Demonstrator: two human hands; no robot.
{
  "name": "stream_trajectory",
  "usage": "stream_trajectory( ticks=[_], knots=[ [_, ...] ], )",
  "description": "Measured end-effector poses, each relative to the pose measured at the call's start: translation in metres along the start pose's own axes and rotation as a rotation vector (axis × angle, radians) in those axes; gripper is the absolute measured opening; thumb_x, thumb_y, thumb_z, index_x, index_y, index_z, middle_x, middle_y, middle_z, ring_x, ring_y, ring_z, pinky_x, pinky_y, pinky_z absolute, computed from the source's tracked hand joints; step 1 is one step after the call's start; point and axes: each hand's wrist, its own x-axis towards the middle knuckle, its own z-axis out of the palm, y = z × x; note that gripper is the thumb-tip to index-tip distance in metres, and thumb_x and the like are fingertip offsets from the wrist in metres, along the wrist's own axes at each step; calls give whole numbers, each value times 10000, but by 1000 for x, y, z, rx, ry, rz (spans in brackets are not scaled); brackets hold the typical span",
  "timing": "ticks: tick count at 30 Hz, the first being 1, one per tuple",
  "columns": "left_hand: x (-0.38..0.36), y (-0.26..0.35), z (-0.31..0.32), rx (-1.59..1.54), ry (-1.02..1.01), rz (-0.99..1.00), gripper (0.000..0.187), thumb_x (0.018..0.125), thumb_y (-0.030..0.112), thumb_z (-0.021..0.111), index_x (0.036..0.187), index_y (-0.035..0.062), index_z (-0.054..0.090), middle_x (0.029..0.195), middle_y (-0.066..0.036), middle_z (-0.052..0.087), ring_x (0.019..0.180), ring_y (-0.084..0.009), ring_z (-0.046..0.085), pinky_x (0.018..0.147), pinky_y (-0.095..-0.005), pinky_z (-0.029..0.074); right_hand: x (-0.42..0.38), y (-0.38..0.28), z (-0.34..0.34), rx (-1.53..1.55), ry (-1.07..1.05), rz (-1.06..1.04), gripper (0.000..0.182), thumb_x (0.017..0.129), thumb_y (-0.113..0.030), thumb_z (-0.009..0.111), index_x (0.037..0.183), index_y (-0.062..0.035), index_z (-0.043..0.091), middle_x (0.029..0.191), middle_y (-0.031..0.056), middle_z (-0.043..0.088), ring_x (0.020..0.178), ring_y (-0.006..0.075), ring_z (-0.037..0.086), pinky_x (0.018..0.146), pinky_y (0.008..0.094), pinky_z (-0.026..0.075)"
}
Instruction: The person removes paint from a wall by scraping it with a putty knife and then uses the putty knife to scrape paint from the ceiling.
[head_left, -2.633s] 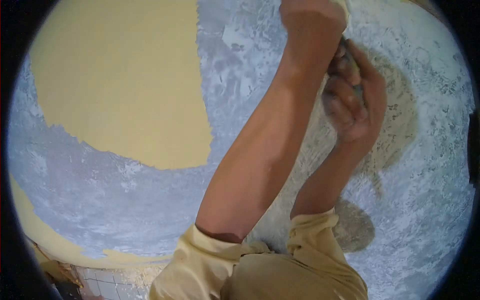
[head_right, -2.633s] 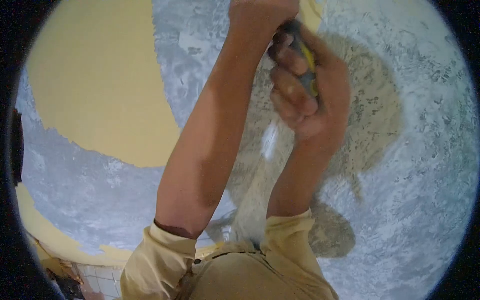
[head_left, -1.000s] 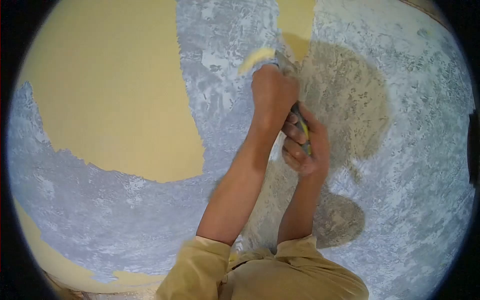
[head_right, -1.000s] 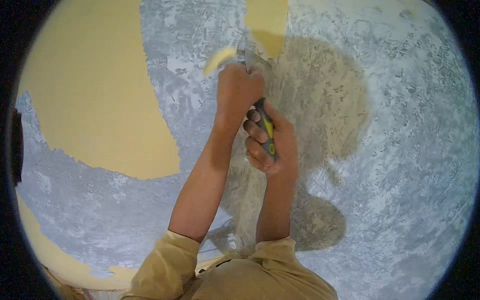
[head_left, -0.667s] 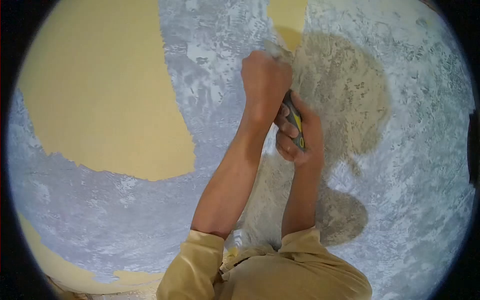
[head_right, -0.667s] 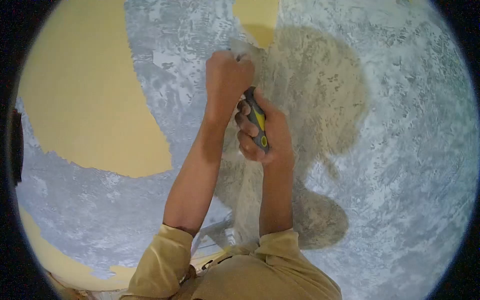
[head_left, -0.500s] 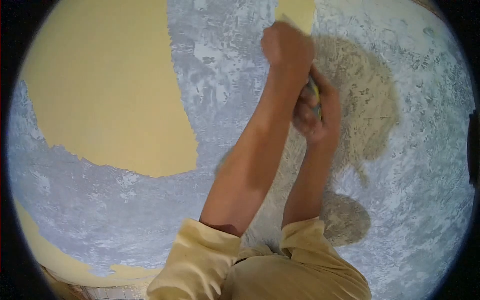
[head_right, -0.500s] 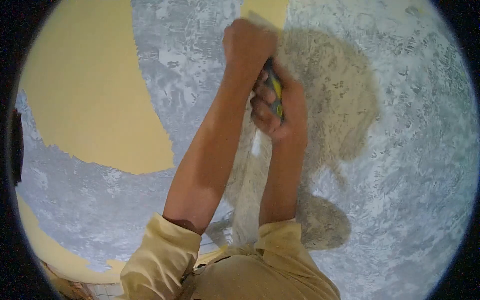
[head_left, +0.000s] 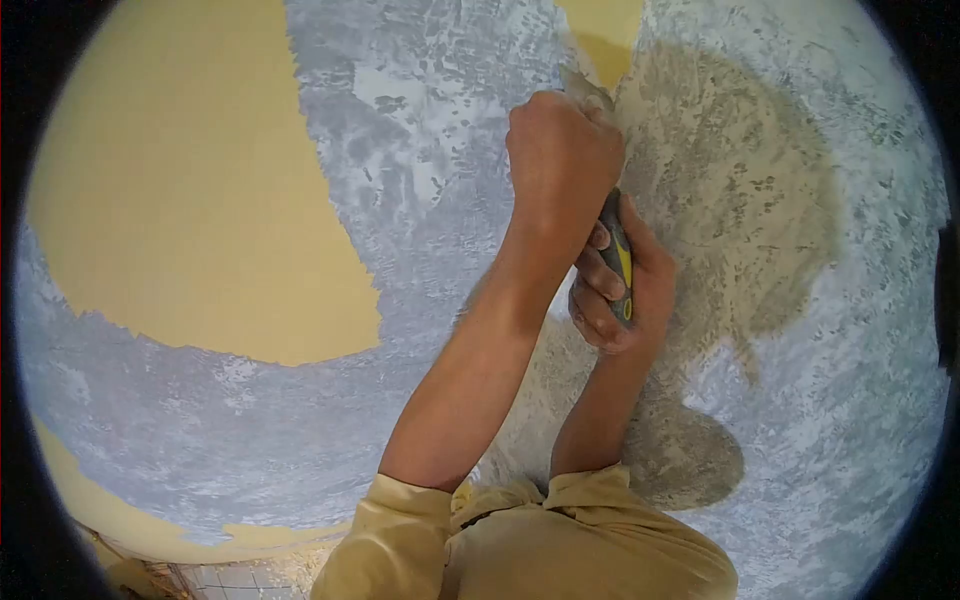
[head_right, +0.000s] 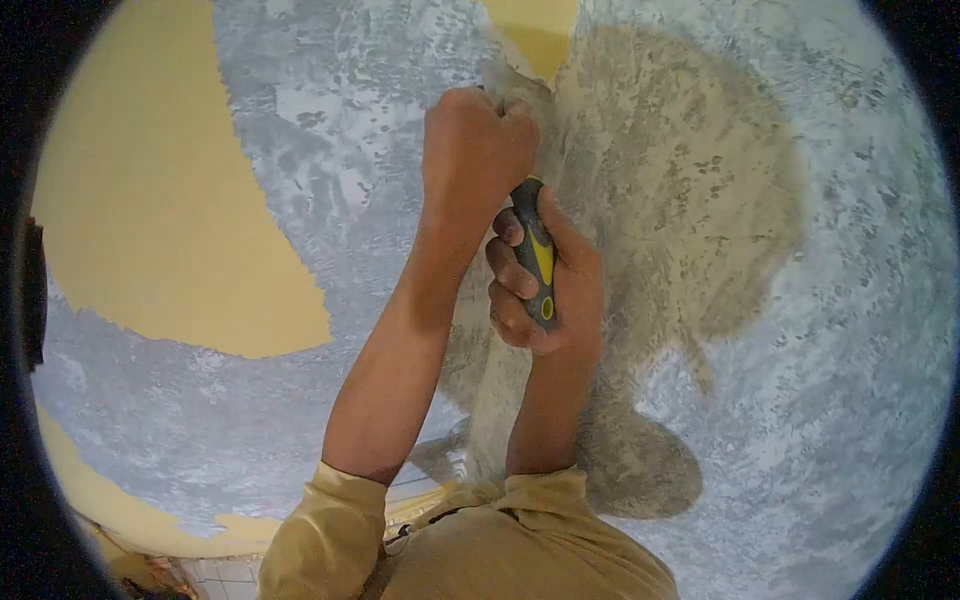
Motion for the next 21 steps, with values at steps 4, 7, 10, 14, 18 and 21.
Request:
stream_trajectory(
  ticks=[4,7,10,14,18,21],
  knots=[
    [3,-8,6,23,51,98,312,733,176,573,678,-131,586,579,-306,538,583,-417,608,525,-437,470,4,-1,-8,20,-79,18,406,966,-423,278,830,-82,451,489,59,451,231,205,383,194,299,245],
    [1,-8,8,9,67,160,318,734,177,572,664,-133,582,577,-313,533,571,-420,604,515,-442,467,6,1,-8,17,-93,-8,416,965,-431,272,829,-78,445,489,71,454,236,219,397,192,308,252],
    [5,-9,8,12,66,162,315,734,178,566,660,-128,581,590,-313,537,576,-430,597,524,-446,466,15,5,-7,6,-95,-40,418,963,-433,274,819,-79,443,481,74,446,236,226,402,190,313,260],
    [8,-15,11,74,112,223,299,743,188,566,682,-102,595,627,-290,562,618,-437,590,569,-439,474,15,11,-6,-25,-36,-73,419,961,-429,281,790,-84,446,464,68,434,231,224,396,185,307,260],
    [3,-18,11,78,117,210,294,752,197,567,687,-88,601,639,-275,571,628,-433,586,580,-428,474,9,13,-8,-34,-20,-93,416,959,-422,294,783,-82,457,458,66,434,228,218,393,182,298,250],
    [2,-14,5,119,73,167,319,766,211,571,685,-96,596,631,-277,568,625,-425,592,573,-430,475,8,10,-15,-1,-27,-72,417,958,-420,303,792,-74,465,459,67,436,229,211,393,181,293,247]
  ],
)
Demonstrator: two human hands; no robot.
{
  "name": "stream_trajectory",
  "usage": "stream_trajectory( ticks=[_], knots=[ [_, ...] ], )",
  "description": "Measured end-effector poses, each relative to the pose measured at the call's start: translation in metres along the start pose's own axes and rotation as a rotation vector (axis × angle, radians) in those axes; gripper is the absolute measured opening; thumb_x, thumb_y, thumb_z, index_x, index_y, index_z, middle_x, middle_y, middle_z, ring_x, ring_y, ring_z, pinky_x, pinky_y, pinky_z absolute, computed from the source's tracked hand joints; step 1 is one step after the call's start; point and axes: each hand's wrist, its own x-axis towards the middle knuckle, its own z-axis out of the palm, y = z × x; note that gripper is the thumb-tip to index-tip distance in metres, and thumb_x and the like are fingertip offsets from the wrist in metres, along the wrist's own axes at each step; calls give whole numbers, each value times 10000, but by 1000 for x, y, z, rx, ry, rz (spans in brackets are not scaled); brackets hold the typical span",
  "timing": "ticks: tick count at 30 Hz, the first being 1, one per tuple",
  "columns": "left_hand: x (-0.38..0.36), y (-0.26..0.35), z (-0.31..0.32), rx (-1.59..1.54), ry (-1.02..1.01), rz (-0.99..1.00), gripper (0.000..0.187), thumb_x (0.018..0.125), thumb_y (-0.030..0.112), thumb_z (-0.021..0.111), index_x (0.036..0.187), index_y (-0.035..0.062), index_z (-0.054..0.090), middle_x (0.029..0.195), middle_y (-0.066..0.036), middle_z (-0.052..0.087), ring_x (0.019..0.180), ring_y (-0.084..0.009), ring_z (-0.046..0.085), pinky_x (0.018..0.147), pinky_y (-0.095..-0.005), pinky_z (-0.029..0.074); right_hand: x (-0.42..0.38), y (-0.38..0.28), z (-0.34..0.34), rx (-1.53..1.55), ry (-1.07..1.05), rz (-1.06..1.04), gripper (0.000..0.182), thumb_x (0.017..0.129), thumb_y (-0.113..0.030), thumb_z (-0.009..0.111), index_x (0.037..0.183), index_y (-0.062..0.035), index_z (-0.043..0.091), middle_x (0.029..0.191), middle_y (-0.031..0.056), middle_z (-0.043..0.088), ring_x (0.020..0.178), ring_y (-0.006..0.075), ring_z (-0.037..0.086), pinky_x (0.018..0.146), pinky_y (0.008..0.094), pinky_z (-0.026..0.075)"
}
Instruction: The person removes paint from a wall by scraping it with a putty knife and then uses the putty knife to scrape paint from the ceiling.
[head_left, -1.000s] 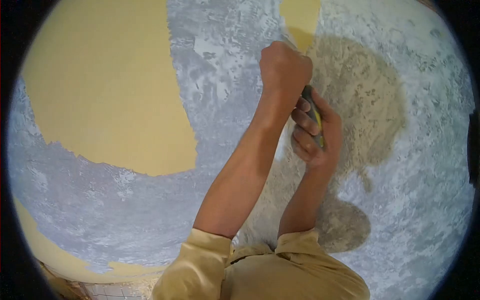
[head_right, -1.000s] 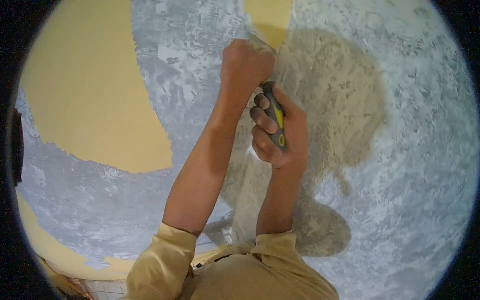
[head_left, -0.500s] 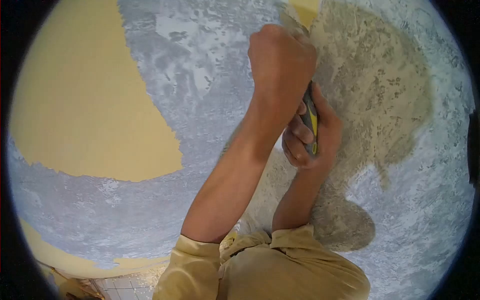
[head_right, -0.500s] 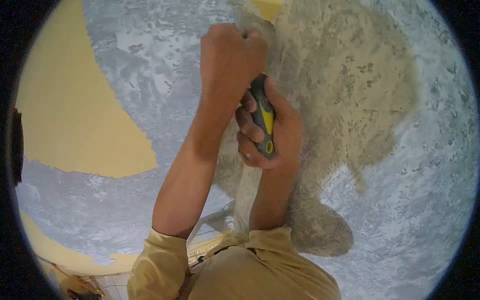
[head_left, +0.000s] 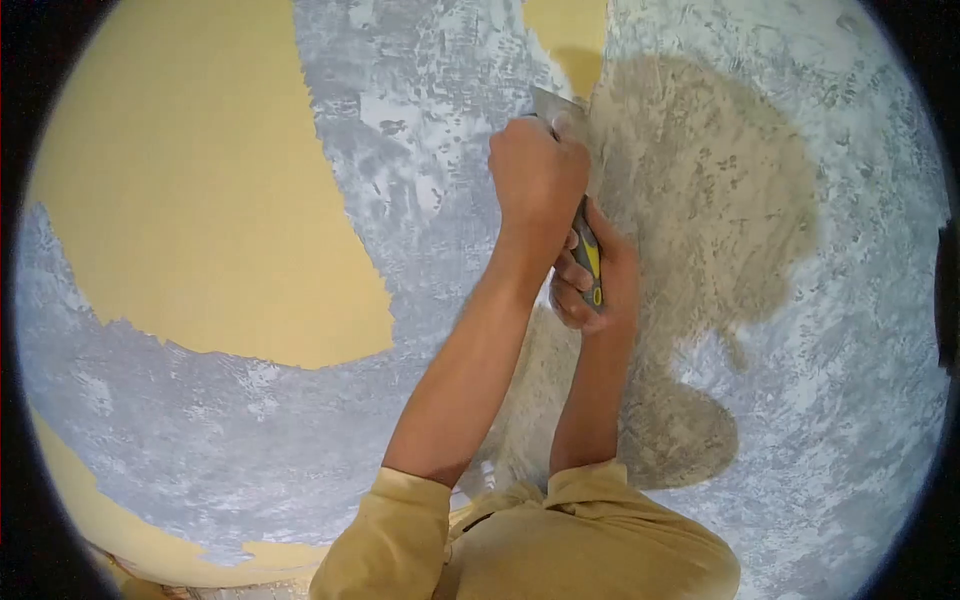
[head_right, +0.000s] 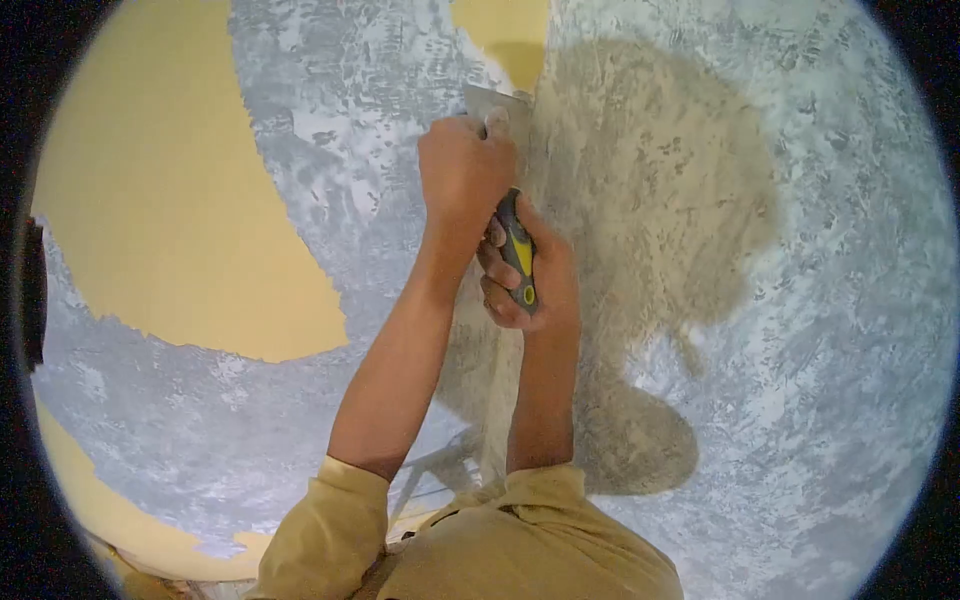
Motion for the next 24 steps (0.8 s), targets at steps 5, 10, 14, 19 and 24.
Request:
stream_trajectory(
  ticks=[5,10,14,19,24],
  knots=[
    [-2,7,1,-52,-41,-77,260,772,137,590,682,-105,618,668,-299,593,670,-429,621,620,-455,508,0,-7,-5,5,-32,37,438,956,-438,301,788,-69,466,450,66,427,224,202,374,183,296,242],
    [1,4,6,-81,17,-95,327,761,208,591,669,-105,603,610,-270,577,569,-402,612,538,-427,480,3,-9,-2,8,-42,91,461,953,-456,294,749,-77,460,446,70,435,219,206,368,184,305,242],
    [0,7,10,-99,102,-75,283,756,149,604,671,-120,601,654,-311,583,656,-432,623,594,-454,513,4,-9,5,-89,83,34,469,952,-460,297,717,-90,462,425,63,424,213,206,352,186,312,248],
    [1,3,7,-50,3,-69,301,783,174,606,713,-118,605,687,-316,591,669,-440,621,603,-456,513,8,7,14,-149,220,-35,454,952,-435,316,753,-75,508,405,54,397,206,191,325,184,304,234],
    [3,3,0,33,27,34,313,796,201,617,719,-103,612,699,-304,598,684,-433,622,621,-458,512,12,6,5,-182,181,-35,449,953,-441,314,725,-99,495,408,47,410,210,195,358,188,317,262]
  ],
)
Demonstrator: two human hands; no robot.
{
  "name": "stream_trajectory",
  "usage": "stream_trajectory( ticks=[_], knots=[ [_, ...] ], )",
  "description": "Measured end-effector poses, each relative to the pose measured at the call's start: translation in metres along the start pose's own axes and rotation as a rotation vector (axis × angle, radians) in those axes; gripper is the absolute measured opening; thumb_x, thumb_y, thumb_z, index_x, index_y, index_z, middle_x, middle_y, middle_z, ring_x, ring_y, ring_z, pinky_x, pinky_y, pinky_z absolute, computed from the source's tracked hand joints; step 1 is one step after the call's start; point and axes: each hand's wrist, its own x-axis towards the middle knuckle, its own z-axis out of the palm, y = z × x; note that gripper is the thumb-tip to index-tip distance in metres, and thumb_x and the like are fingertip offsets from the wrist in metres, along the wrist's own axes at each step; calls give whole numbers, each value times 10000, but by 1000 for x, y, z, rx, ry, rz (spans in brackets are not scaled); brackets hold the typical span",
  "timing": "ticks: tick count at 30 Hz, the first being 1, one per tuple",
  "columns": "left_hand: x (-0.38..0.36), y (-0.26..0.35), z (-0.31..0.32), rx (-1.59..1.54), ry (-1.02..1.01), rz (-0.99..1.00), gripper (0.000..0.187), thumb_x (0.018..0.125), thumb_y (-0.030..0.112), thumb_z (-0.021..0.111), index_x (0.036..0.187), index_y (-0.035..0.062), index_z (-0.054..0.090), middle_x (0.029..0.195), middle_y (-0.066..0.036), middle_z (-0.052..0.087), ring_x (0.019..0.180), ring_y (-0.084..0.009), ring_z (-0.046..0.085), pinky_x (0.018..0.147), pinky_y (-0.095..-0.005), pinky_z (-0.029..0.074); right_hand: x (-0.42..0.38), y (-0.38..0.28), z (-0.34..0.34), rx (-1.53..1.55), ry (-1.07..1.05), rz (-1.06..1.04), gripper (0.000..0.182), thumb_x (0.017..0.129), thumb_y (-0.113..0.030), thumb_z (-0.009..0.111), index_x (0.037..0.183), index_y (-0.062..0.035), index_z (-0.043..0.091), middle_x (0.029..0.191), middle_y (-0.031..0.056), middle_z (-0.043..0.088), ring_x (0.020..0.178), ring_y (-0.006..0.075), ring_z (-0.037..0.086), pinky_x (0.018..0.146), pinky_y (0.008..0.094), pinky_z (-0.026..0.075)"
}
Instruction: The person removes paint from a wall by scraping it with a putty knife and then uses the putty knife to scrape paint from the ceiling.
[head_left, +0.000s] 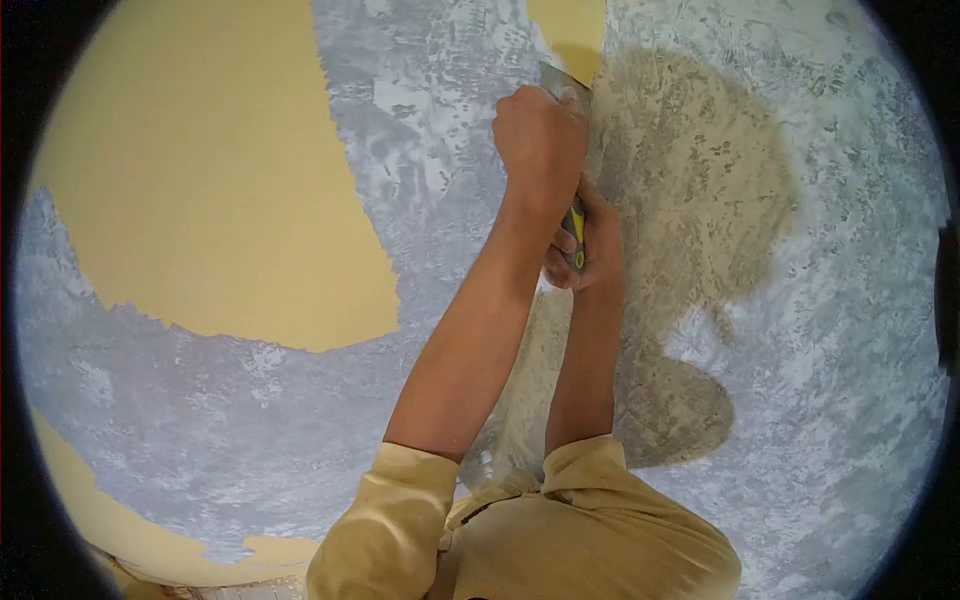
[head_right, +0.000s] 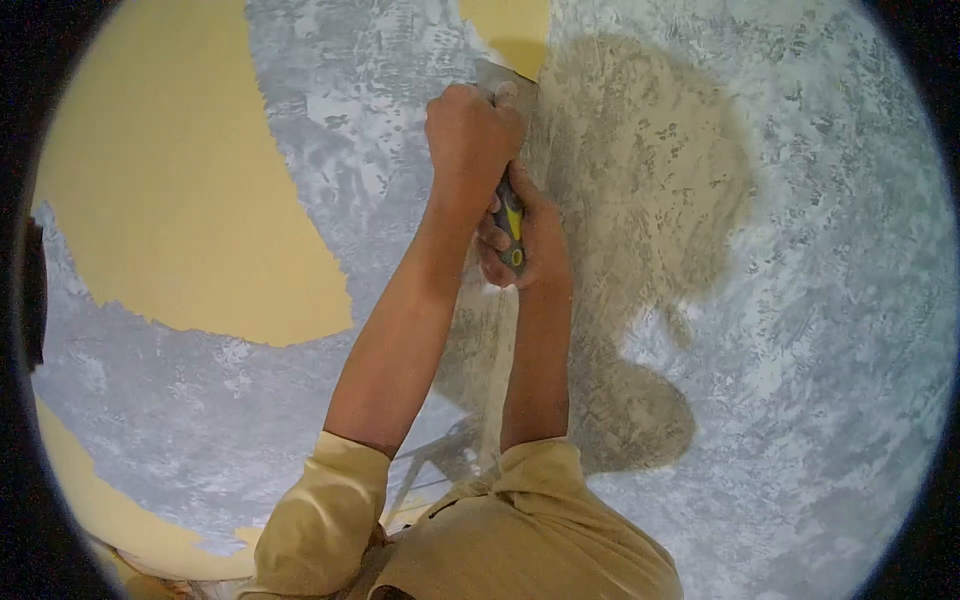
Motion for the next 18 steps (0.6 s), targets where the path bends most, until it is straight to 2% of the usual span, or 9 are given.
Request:
stream_trajectory(
  ticks=[2,3,5,8,12,14,15,17,18],
  knots=[
    [3,2,-5,-48,-79,-83,323,804,213,616,717,-98,615,708,-291,603,692,-429,622,625,-449,511,1,-5,1,31,-200,20,428,957,-424,317,787,-85,515,443,41,436,232,170,372,195,292,268],
    [2,2,-1,-57,-79,-83,323,804,213,616,717,-98,615,708,-291,603,692,-429,622,625,-449,511,-6,-9,-2,23,-196,18,428,957,-424,317,787,-85,515,443,41,436,232,170,372,195,292,268],
    [1,3,10,13,57,-63,314,807,208,610,726,-95,617,729,-283,608,714,-426,622,646,-449,508,-23,-16,15,-78,123,-43,387,958,-410,337,870,-82,523,508,36,476,259,136,383,211,252,269],
    [2,7,6,-59,-4,-117,306,804,207,610,736,-91,618,750,-290,607,741,-428,620,681,-457,499,-35,-12,16,-125,204,-84,336,956,-388,369,921,-91,521,562,33,498,272,116,375,226,220,261],
    [-8,11,-7,-174,-74,-223,283,796,180,600,743,-97,615,747,-294,604,736,-431,618,687,-463,496,-29,-16,9,-98,161,-57,301,954,-370,388,928,-101,520,556,32,496,266,110,360,233,218,253],
    [-17,5,-3,-78,-131,-100,266,781,153,590,706,-102,607,702,-295,596,684,-436,615,653,-461,499,-30,-16,6,-53,150,-49,293,956,-359,387,918,-98,514,529,30,485,264,110,359,233,223,247],
    [-15,1,2,-68,-140,-99,266,781,153,590,706,-102,607,702,-295,596,684,-436,615,653,-461,499,-28,-15,4,-40,153,-50,293,956,-359,387,918,-98,514,529,30,485,264,110,359,233,223,247],
    [-7,0,1,-66,-118,-26,332,757,233,595,648,-80,614,572,-223,588,564,-359,621,562,-421,487,-25,-8,15,-40,177,-86,305,956,-366,383,895,-95,508,500,27,470,260,118,357,230,230,242],
    [-4,0,2,-48,-137,-30,332,757,233,595,648,-80,614,572,-223,588,564,-359,621,562,-421,487,-24,-8,17,-16,188,-84,305,956,-366,383,895,-95,508,500,27,470,260,118,357,230,230,242]
  ],
)
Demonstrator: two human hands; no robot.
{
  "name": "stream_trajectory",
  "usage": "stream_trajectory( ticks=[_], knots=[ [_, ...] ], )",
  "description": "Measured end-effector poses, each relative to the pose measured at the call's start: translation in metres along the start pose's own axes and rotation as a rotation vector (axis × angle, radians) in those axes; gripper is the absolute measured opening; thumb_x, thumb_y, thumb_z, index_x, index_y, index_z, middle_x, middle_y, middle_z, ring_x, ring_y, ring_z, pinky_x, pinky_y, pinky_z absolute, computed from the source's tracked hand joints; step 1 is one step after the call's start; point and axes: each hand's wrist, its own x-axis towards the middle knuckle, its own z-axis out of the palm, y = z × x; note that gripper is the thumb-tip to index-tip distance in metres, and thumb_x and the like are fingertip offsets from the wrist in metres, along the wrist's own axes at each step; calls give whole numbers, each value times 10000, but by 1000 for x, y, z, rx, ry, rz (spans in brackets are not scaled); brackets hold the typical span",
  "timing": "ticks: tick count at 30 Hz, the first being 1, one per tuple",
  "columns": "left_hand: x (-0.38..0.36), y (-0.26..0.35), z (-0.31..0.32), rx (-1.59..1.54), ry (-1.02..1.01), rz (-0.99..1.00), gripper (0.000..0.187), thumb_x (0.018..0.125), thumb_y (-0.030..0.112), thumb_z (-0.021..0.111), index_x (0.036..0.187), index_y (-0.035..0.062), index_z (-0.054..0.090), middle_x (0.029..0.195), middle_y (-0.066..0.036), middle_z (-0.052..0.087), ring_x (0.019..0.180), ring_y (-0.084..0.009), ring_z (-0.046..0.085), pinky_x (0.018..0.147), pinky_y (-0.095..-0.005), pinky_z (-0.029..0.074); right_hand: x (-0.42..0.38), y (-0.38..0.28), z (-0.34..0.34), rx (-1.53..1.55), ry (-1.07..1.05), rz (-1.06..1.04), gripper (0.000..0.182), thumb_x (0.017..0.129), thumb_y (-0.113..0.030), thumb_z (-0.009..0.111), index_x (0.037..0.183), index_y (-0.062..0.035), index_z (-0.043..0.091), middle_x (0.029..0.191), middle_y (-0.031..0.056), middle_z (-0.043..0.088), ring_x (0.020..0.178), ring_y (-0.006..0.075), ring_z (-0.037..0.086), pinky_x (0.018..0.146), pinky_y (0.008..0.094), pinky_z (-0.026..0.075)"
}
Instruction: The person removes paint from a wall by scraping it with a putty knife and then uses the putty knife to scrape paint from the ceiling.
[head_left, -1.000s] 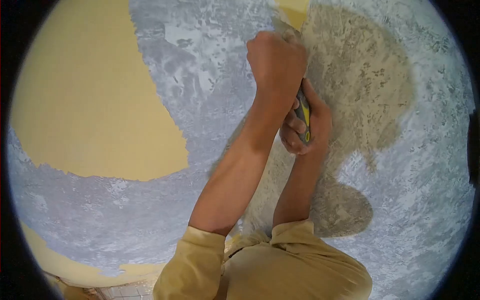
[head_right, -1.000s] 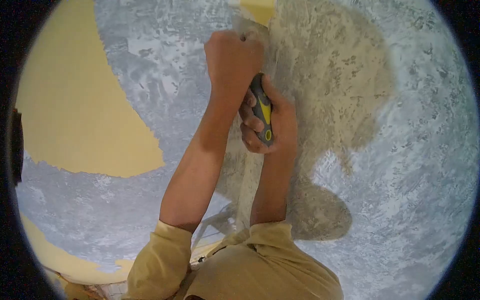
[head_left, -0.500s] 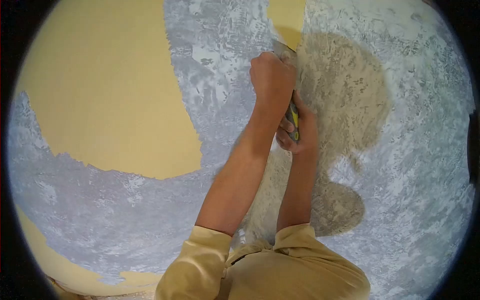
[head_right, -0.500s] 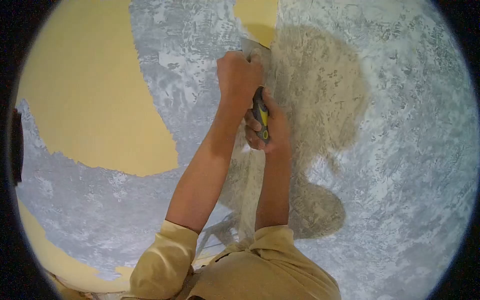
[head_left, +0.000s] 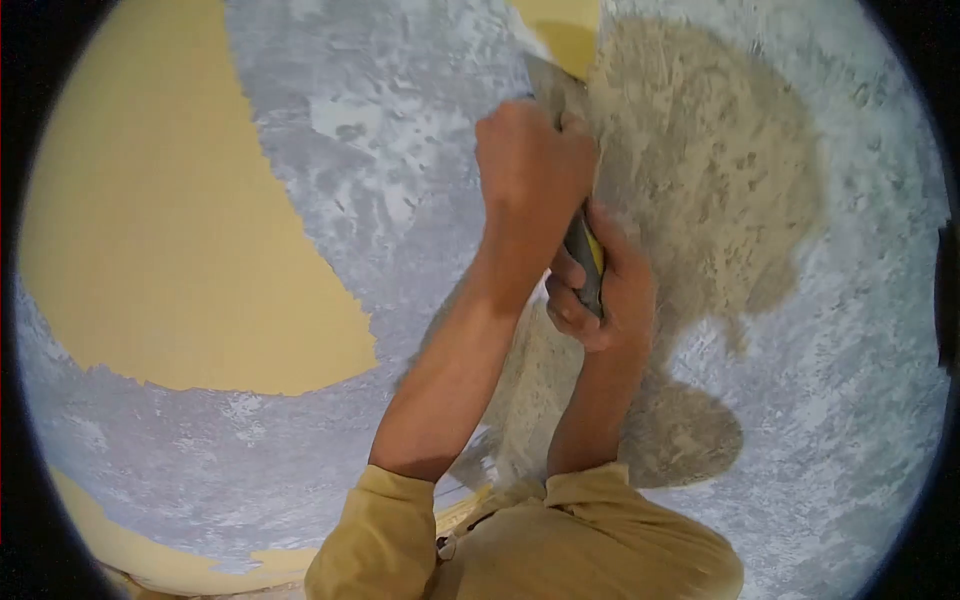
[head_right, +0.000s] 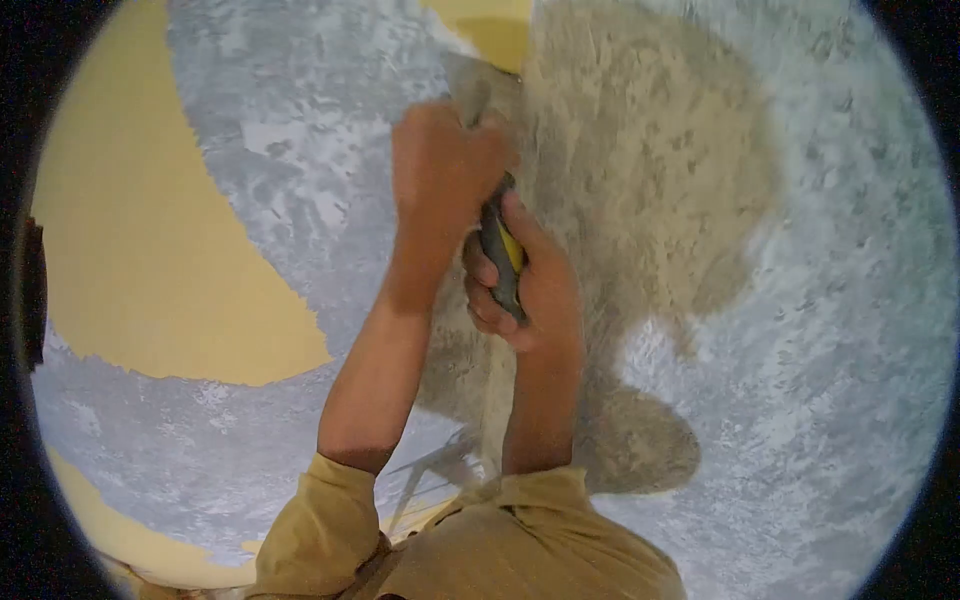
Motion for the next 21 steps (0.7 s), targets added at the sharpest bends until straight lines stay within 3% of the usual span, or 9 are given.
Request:
stream_trajectory(
  ticks=[3,6,9,11,14,18,21],
  knots=[
    [-4,-6,4,-106,10,-29,316,761,210,581,613,-67,614,539,-207,586,521,-319,623,533,-396,486,4,-1,-6,-61,-19,-1,329,953,-379,385,856,-90,508,484,24,459,257,125,354,232,233,241],
    [-2,-6,6,-22,114,120,321,773,207,579,593,-55,617,545,-194,601,483,-272,617,503,-370,480,15,0,-17,-101,-60,30,345,953,-393,381,851,-91,513,486,23,459,262,126,362,239,236,239],
    [-6,-13,10,-69,60,-27,348,794,234,585,605,-57,618,531,-173,599,463,-234,601,479,-360,460,19,7,-17,-201,66,27,368,950,-414,381,858,-86,521,484,17,456,272,119,370,245,236,242],
    [-11,-18,16,-122,107,8,327,781,190,593,624,-97,591,576,-266,562,531,-416,566,537,-456,439,19,7,-23,-151,37,72,389,940,-438,390,860,-84,530,480,12,450,278,123,375,244,236,244],
    [-12,-12,18,-103,177,12,344,789,199,592,609,-94,590,567,-270,554,521,-428,553,549,-475,432,20,2,-22,-207,97,105,400,933,-451,398,846,-86,537,475,9,445,277,123,366,246,236,239],
    [-12,-9,15,-162,112,-25,349,791,198,588,602,-95,589,557,-275,543,525,-429,557,559,-480,430,19,7,-18,-317,156,-2,394,933,-442,399,822,-91,538,472,5,441,279,117,365,251,237,236],
    [-6,-8,16,-157,173,7,353,793,199,584,605,-101,589,551,-274,538,523,-422,560,550,-476,425,27,2,-22,-239,-21,80,386,932,-432,401,817,-89,534,473,4,439,284,111,367,258,234,233]
  ],
)
